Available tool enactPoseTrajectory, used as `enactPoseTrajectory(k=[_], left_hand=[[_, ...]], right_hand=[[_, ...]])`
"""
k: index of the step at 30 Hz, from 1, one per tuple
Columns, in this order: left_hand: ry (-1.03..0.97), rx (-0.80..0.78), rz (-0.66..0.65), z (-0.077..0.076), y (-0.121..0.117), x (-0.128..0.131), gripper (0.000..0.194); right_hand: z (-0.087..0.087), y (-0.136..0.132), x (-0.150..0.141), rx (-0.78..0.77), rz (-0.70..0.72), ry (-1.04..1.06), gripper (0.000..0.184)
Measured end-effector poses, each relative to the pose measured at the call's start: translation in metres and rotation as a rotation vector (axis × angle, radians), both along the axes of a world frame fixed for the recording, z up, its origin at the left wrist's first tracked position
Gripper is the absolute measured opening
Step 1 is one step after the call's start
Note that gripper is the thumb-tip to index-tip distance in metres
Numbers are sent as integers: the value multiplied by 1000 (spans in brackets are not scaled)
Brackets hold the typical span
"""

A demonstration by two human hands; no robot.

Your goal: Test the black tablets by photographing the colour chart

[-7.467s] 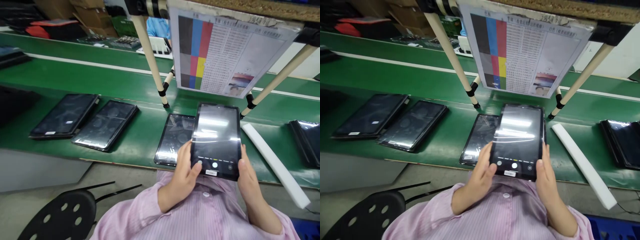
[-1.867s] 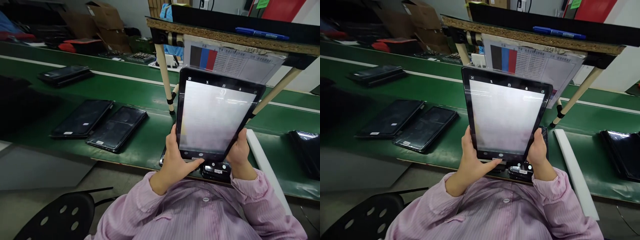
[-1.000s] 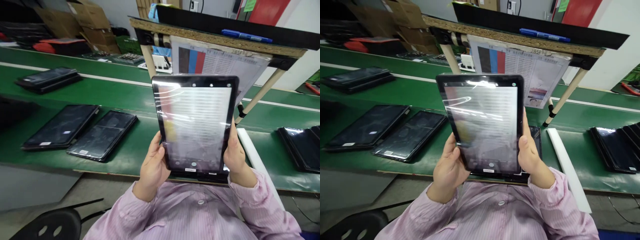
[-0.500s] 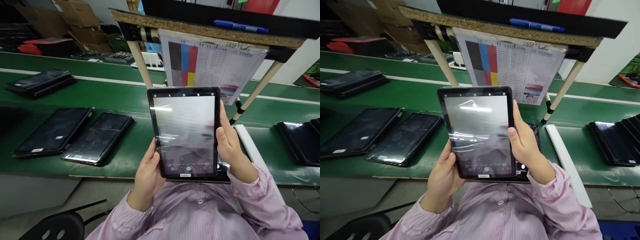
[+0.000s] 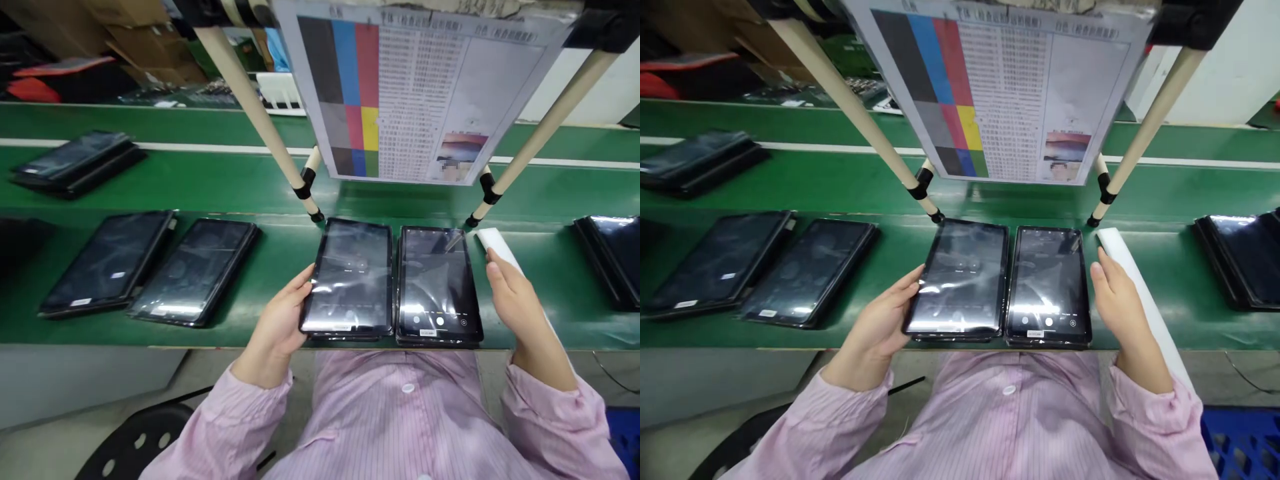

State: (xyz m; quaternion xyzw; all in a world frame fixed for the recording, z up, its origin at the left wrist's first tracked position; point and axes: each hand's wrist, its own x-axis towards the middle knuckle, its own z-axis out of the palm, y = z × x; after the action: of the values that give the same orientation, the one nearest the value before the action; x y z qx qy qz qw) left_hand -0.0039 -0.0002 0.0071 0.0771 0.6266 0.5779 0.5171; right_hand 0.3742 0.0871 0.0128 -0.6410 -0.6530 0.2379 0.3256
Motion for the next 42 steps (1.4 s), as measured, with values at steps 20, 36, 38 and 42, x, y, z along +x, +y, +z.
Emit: enactPoseTrajectory(k=[20,36,38,42], left_hand=[[1235,303,-1091,3,-19,125,70],[782,589,-505,5,-24,104,78],[819,621,-381,9,-22,98,83],[912,665,-239,17,-23,84,93]], right_hand=[[-5,-28,9,-344,-36,550,88],[18,-47,-49,40,60,649,111],[23,-47,-68,149,117,696,117],[23,-36,-102,177,243,840,92]])
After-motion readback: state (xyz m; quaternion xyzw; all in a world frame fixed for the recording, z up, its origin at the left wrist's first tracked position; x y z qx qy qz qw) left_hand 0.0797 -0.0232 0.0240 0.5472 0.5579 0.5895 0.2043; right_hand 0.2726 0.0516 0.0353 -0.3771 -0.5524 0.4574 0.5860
